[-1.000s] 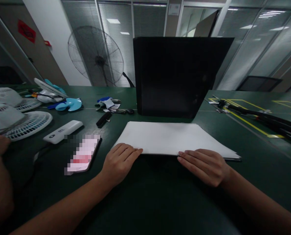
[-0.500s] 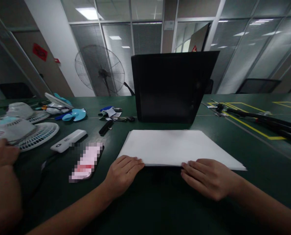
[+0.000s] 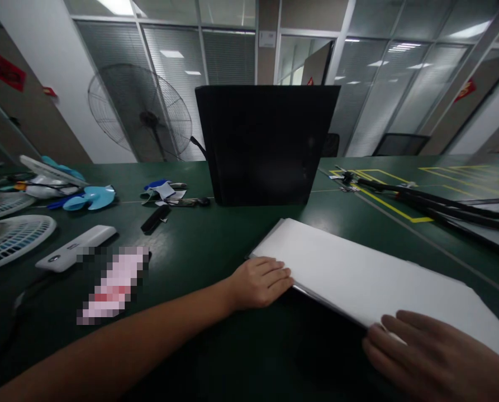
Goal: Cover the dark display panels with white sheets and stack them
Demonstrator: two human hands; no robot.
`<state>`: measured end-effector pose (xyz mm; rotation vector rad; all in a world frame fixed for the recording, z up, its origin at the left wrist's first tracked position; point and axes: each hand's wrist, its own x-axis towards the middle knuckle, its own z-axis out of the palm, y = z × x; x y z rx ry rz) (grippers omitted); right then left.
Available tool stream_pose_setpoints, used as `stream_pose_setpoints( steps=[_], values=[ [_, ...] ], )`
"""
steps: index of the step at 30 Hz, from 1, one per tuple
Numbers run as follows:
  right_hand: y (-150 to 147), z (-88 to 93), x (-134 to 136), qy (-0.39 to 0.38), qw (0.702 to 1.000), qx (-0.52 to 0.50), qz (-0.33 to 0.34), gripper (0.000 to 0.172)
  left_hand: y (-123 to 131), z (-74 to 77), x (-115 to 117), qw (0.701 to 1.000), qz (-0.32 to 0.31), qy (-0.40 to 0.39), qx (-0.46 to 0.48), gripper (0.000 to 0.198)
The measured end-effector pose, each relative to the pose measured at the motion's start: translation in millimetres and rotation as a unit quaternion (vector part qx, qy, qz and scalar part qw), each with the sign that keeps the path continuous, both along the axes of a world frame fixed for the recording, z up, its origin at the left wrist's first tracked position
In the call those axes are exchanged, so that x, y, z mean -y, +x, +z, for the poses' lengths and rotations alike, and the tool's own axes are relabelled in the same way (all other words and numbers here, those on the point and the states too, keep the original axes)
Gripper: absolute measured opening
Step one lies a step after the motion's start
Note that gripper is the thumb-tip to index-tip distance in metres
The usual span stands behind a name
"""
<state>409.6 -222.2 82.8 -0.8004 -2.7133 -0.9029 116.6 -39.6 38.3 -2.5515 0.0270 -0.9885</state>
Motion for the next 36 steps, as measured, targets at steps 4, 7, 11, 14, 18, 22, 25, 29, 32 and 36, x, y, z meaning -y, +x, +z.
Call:
stream_pose_setpoints(
  steps=[4, 7, 11, 14, 18, 22, 25, 29, 32, 36],
  values=[
    [53.9, 4.6, -20.8, -0.076, 0.993, -0.041, -0.076, 0.022, 66.9, -7.3, -26.5, 0.996, 0.011, 0.069, -0.049, 0.025],
    [91.2, -2.5, -41.8, -0.143, 0.953, -0.156, -0.217, 0.027, 112.3, -11.0, -38.0, 0.993, 0.011, 0.087, -0.073, 0.028],
    [129.1, -29.4, -71.0, -0.213, 0.884, -0.231, -0.345, 0.066, 154.6, -14.1, -45.9, 0.993, 0.021, 0.089, -0.079, 0.032],
    [151.8, -51.7, -90.1, -0.265, 0.842, -0.235, -0.407, 0.078, 171.0, -17.1, -50.2, 0.992, 0.041, 0.09, -0.082, 0.04],
    [179.9, -63.2, -114.3, -0.275, 0.82, -0.225, -0.449, 0.073, 172.1, -19.3, -47.4, 0.99, 0.024, 0.095, -0.099, 0.039],
    [205.5, -58.5, -137.1, -0.256, 0.82, -0.181, -0.479, 0.061, 144.8, -10.8, -25.8, 0.987, 0.062, 0.047, -0.14, 0.039],
    [217.6, -54.9, -148.2, -0.25, 0.817, -0.17, -0.491, 0.052, 104.5, 0.4, -1.7, 0.98, 0.092, 0.015, -0.177, 0.04],
    [219.6, -51.9, -154.1, -0.239, 0.825, -0.163, -0.486, 0.046, 34.5, 7.8, 30.4, 0.97, 0.13, -0.004, -0.206, 0.041],
    [213.4, -49.5, -154.7, -0.222, 0.833, -0.162, -0.48, 0.045, -18.0, 7.7, 50.0, 0.963, 0.172, -0.022, -0.205, 0.042],
    [202.7, -43.4, -154.7, -0.198, 0.833, -0.201, -0.475, 0.039, -71.3, 10.0, 63.8, 0.94, 0.245, -0.054, -0.231, 0.048]
  ],
)
